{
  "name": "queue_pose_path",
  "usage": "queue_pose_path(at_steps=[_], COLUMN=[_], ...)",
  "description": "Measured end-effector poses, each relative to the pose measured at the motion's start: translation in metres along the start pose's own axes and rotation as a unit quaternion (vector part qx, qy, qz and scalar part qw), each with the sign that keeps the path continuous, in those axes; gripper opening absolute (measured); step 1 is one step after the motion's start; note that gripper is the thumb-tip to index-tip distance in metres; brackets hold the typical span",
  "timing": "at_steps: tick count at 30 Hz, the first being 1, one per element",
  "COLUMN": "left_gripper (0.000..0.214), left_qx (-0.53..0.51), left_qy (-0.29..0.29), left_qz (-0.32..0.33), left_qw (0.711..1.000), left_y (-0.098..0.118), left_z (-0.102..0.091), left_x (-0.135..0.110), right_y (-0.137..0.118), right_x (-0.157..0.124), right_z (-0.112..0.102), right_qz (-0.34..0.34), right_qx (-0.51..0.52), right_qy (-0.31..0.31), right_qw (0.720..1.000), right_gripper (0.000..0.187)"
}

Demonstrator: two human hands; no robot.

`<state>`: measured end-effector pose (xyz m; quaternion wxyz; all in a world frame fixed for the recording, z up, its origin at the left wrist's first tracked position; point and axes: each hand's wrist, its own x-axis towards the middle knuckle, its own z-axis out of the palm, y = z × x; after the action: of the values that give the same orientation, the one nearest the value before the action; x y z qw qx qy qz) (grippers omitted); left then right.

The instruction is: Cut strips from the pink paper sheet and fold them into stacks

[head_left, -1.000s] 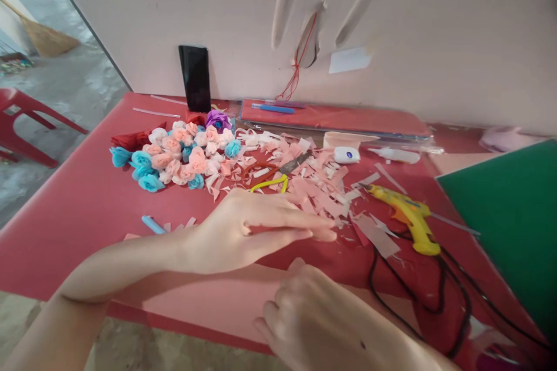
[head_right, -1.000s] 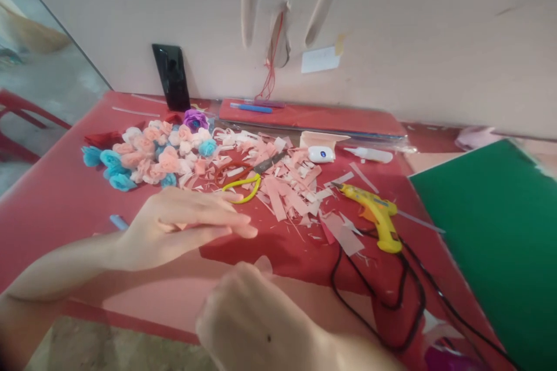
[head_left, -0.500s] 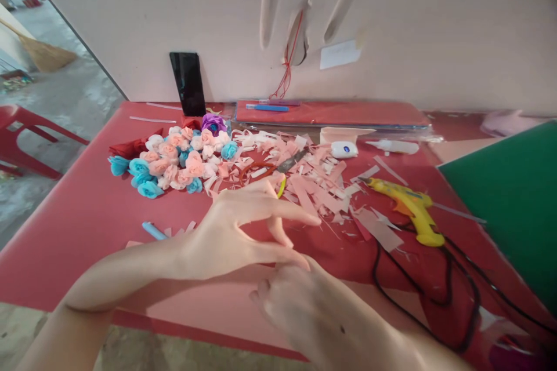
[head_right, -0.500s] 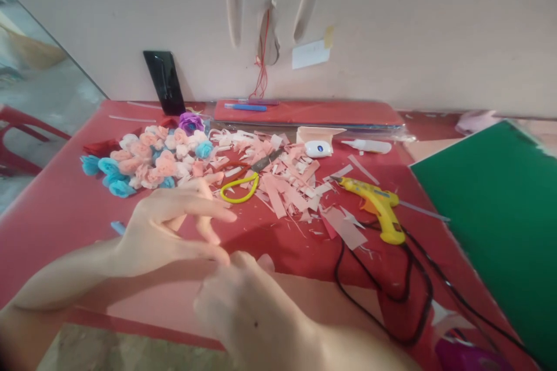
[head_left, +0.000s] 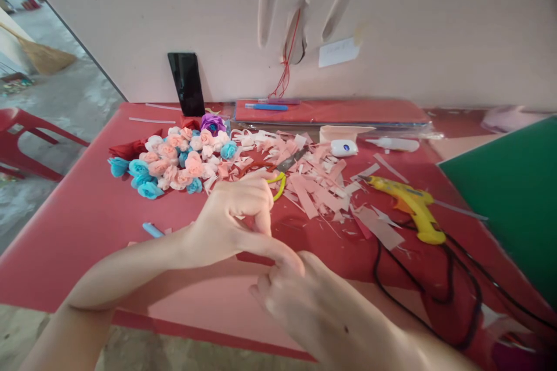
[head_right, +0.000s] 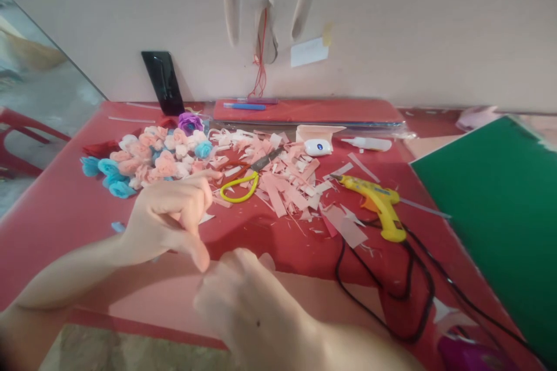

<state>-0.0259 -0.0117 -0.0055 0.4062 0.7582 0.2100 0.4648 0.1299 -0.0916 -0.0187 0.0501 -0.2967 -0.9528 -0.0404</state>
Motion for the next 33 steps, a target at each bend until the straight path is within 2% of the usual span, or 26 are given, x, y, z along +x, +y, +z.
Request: queue_pose_path(at_steps=[4,7,12,16,21,24,26,33], left_gripper=[0.036,0.023,0.008,0.016,0.020,0.022,0.023,0.033], left_qx=[-0.059,-0.093,-0.137,-0.169,-0.266,-0.315,-0.323,-0.343], left_qy=[0.023,0.009,-0.024,-0.026,-0.006,-0.005,-0.011,0.000], left_qz=[-0.070,-0.139,-0.190,-0.227,-0.306,-0.317,-0.313,-0.305], left_qw=[0.996,0.986,0.972,0.959,0.914,0.895,0.893,0.889], left_y=[-0.002,-0.001,0.001,0.003,0.005,0.000,-0.005,-0.010], left_z=[0.002,0.002,0.001,0.002,0.006,0.007,0.008,0.006], left_x=[-0.001,-0.002,-0.002,-0.001,0.001,0.001,0.001,-0.001], right_y=[-0.001,-0.001,-0.001,0.000,0.000,0.001,0.002,0.001], right_x=[-0.002,-0.001,0.005,0.008,0.017,0.021,0.021,0.014], right_z=[0.005,0.008,0.008,0.005,0.002,0.000,0.000,0.006], right_qz=[0.002,-0.002,-0.002,-0.016,-0.024,-0.040,-0.043,-0.033], right_qx=[-0.012,-0.017,-0.059,-0.106,-0.111,-0.093,-0.086,-0.059], right_qy=[0.052,0.053,0.013,0.003,-0.095,-0.145,-0.149,-0.087], right_qw=[0.999,0.998,0.998,0.994,0.989,0.984,0.984,0.994], right_gripper=[0.019,0.019,0.022,0.026,0.025,0.024,0.023,0.019])
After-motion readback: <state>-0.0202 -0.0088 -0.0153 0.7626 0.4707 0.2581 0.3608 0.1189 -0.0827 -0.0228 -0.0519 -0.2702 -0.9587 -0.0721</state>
